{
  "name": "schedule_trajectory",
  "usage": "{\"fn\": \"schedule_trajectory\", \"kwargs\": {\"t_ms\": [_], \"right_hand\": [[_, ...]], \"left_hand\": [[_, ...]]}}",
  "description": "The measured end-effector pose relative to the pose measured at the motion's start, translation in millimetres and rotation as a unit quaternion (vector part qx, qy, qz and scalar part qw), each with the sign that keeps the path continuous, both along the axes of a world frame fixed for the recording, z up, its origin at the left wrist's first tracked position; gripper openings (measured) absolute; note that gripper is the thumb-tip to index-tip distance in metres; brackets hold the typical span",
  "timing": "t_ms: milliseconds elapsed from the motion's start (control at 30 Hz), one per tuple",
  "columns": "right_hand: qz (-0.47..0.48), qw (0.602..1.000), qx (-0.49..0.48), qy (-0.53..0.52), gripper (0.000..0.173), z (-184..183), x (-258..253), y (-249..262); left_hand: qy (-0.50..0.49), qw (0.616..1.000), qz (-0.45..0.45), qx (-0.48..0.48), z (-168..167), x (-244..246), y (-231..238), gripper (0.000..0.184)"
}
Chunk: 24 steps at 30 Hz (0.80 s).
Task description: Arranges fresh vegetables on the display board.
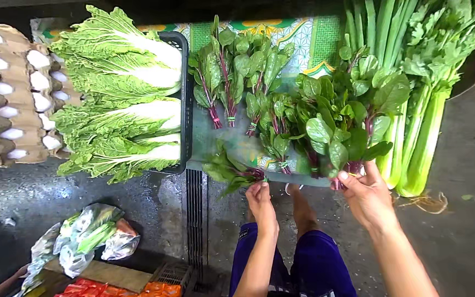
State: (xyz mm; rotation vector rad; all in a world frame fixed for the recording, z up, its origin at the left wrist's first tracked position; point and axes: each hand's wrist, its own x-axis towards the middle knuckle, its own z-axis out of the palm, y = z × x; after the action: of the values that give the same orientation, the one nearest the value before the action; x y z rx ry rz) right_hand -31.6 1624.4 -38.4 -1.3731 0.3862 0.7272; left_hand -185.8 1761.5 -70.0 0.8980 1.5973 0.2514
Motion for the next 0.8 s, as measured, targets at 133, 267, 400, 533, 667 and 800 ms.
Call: {"fn": "schedule_trajectory", "kwargs": {"t_ms": [133,267,400,533,667,800], "right_hand": [[-0.005,1.0,0.007,0.003,0.078,-2.9,-0.7,-3.0],[-0.006,1.0,0.018,0.007,0.076,-5.8,-0.3,-3.9],[0.008,1.0,0.021,-0.002,0.071,-13.2,1.2,-7.1],[0.016,1.0,0.006,-0.015,0.07,-17.9,-1.1,-9.0],[0.045,0.998,-0.014,-0.034,0.067,-16.8,-2.5,-12.0],[0.045,0.997,-0.018,-0.052,0.07,-17.5,-3.6,-11.9]], "left_hand": [[-0.064,0.997,-0.017,-0.035,-19.2,6.4,9.0,0.036],[-0.017,0.989,-0.086,0.122,-49.8,6.8,37.2,0.022],[-0.02,0.983,-0.131,0.126,-71.1,-34.2,45.2,0.02],[0.052,0.98,-0.192,0.023,-95.8,-81.9,13.3,0.021],[0.144,0.868,-0.441,0.178,-145.4,-54.9,15.9,0.027],[0.187,0.771,-0.606,0.052,-165.5,2.3,52.8,0.045]]}}
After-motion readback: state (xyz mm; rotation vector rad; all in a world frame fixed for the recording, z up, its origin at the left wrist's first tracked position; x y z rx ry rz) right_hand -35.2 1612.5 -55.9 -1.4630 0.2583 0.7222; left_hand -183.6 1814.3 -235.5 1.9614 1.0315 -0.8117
